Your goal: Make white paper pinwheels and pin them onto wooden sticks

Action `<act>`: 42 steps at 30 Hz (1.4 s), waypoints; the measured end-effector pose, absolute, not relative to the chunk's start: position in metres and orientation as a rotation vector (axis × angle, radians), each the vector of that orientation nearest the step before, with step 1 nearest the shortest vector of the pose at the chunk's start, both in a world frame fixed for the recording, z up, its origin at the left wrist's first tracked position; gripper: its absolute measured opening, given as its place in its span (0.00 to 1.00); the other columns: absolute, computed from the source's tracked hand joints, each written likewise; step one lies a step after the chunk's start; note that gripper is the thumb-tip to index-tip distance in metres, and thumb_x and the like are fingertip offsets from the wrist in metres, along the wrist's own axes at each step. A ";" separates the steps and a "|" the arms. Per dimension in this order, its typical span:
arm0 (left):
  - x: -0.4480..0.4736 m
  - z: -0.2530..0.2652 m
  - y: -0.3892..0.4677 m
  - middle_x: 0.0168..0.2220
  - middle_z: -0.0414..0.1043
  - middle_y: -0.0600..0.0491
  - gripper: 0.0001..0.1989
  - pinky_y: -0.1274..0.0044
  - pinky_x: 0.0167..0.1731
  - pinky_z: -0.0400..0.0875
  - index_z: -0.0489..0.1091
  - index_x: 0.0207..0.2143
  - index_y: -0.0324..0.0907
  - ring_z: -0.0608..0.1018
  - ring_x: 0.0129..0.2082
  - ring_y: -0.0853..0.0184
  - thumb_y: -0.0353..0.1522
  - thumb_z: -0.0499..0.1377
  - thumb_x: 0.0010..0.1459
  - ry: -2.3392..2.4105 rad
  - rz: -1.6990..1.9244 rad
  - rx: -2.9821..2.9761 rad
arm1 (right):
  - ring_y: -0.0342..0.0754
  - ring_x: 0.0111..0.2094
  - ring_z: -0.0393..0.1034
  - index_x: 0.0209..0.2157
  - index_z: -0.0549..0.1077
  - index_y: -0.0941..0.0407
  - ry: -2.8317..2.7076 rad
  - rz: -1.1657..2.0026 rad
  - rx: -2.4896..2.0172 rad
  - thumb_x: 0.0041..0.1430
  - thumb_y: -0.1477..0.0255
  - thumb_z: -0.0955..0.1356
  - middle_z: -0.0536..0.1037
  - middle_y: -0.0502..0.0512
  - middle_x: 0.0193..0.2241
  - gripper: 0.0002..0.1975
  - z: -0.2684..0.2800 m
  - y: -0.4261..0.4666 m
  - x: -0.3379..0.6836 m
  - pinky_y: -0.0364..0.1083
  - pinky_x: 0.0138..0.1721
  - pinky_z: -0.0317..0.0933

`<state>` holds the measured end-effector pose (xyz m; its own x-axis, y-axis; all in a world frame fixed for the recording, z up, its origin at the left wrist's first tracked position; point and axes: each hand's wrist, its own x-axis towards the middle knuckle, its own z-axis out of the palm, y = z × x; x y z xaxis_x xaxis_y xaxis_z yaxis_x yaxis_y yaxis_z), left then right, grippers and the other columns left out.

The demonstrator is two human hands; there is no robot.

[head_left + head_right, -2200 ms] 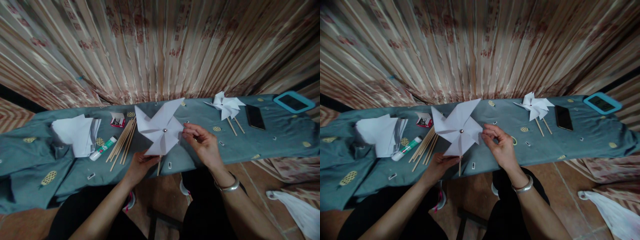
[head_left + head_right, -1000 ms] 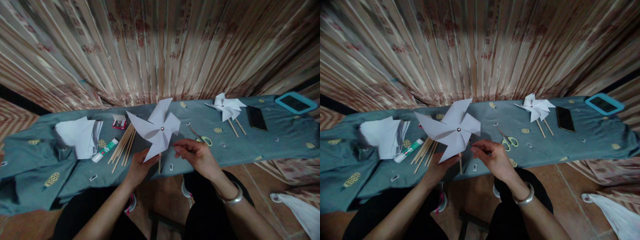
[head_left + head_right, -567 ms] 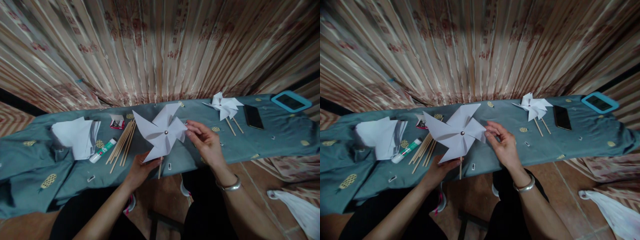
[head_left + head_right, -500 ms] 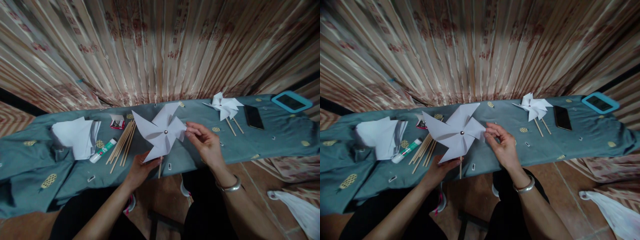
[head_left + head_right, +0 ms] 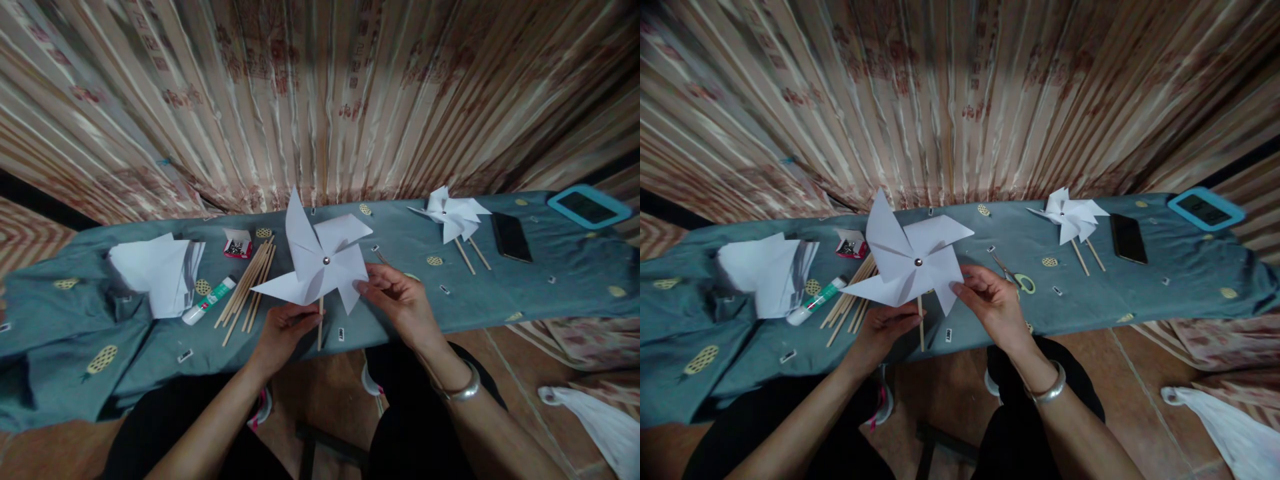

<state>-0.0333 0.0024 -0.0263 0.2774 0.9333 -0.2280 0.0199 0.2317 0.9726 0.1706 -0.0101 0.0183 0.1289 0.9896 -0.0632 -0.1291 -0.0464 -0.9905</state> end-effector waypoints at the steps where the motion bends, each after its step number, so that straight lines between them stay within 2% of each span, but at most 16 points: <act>1: -0.034 -0.026 0.003 0.30 0.81 0.52 0.06 0.74 0.39 0.74 0.81 0.28 0.42 0.80 0.33 0.63 0.34 0.68 0.46 1.092 0.834 1.165 | 0.43 0.28 0.75 0.35 0.80 0.52 -0.977 1.234 -1.208 0.43 0.66 0.78 0.82 0.47 0.26 0.15 0.019 -0.011 0.169 0.41 0.32 0.69; 9: -0.033 -0.022 0.003 0.28 0.78 0.53 0.04 0.77 0.36 0.71 0.79 0.26 0.42 0.77 0.32 0.66 0.34 0.67 0.47 1.044 0.864 1.219 | 0.44 0.32 0.77 0.38 0.80 0.52 -0.930 1.422 -1.110 0.47 0.65 0.77 0.83 0.49 0.31 0.14 0.015 -0.016 0.156 0.43 0.39 0.71; 15: -0.032 -0.022 0.003 0.28 0.78 0.52 0.08 0.76 0.34 0.70 0.79 0.27 0.41 0.77 0.30 0.65 0.37 0.66 0.48 1.013 0.846 1.193 | 0.44 0.32 0.76 0.37 0.79 0.53 -1.043 1.423 -1.136 0.50 0.62 0.76 0.82 0.49 0.31 0.14 0.012 -0.021 0.145 0.44 0.38 0.70; 18: -0.030 -0.022 0.001 0.30 0.79 0.50 0.10 0.73 0.38 0.72 0.80 0.28 0.41 0.78 0.33 0.62 0.38 0.67 0.48 1.018 0.828 1.188 | 0.44 0.29 0.74 0.36 0.78 0.54 -1.186 1.358 -1.189 0.52 0.60 0.75 0.80 0.50 0.28 0.14 0.015 -0.024 0.142 0.43 0.33 0.68; 21: -0.028 -0.022 -0.002 0.29 0.80 0.50 0.12 0.71 0.39 0.73 0.80 0.30 0.40 0.79 0.32 0.60 0.39 0.68 0.45 1.073 0.829 1.127 | 0.43 0.27 0.72 0.39 0.77 0.55 -1.343 1.257 -1.272 0.54 0.60 0.73 0.79 0.49 0.26 0.15 0.015 -0.027 0.143 0.43 0.30 0.65; 26: -0.028 -0.018 -0.002 0.31 0.81 0.51 0.10 0.72 0.41 0.72 0.81 0.28 0.41 0.79 0.33 0.62 0.38 0.68 0.45 1.030 0.852 1.036 | 0.44 0.27 0.71 0.46 0.76 0.54 -1.559 1.024 -1.439 0.56 0.59 0.72 0.80 0.51 0.29 0.19 0.012 -0.035 0.147 0.43 0.29 0.64; 31: -0.031 -0.019 0.000 0.30 0.81 0.52 0.08 0.75 0.39 0.71 0.82 0.29 0.42 0.79 0.33 0.64 0.36 0.67 0.46 1.033 0.893 1.029 | 0.43 0.27 0.70 0.43 0.78 0.54 -1.768 0.898 -1.487 0.57 0.59 0.71 0.80 0.50 0.29 0.16 0.007 -0.043 0.146 0.43 0.31 0.63; 36: -0.031 -0.020 -0.001 0.32 0.82 0.51 0.09 0.74 0.42 0.71 0.82 0.30 0.42 0.80 0.35 0.63 0.36 0.69 0.44 1.049 0.935 0.935 | 0.43 0.25 0.71 0.36 0.78 0.54 -1.787 1.010 -1.495 0.59 0.63 0.70 0.80 0.49 0.27 0.10 0.001 -0.048 0.140 0.42 0.29 0.61; 42: -0.029 -0.019 0.000 0.33 0.82 0.50 0.10 0.71 0.45 0.72 0.82 0.29 0.43 0.80 0.37 0.61 0.36 0.70 0.42 1.038 0.965 0.897 | 0.44 0.28 0.72 0.35 0.77 0.55 -1.674 1.100 -1.461 0.60 0.66 0.69 0.80 0.50 0.29 0.08 -0.002 -0.049 0.136 0.42 0.31 0.63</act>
<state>-0.0294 -0.0002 -0.0191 0.2101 0.9383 -0.2747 -0.2058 0.3171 0.9258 0.1364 -0.0494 -0.0020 -0.1673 0.9845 -0.0525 0.4388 0.0266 -0.8982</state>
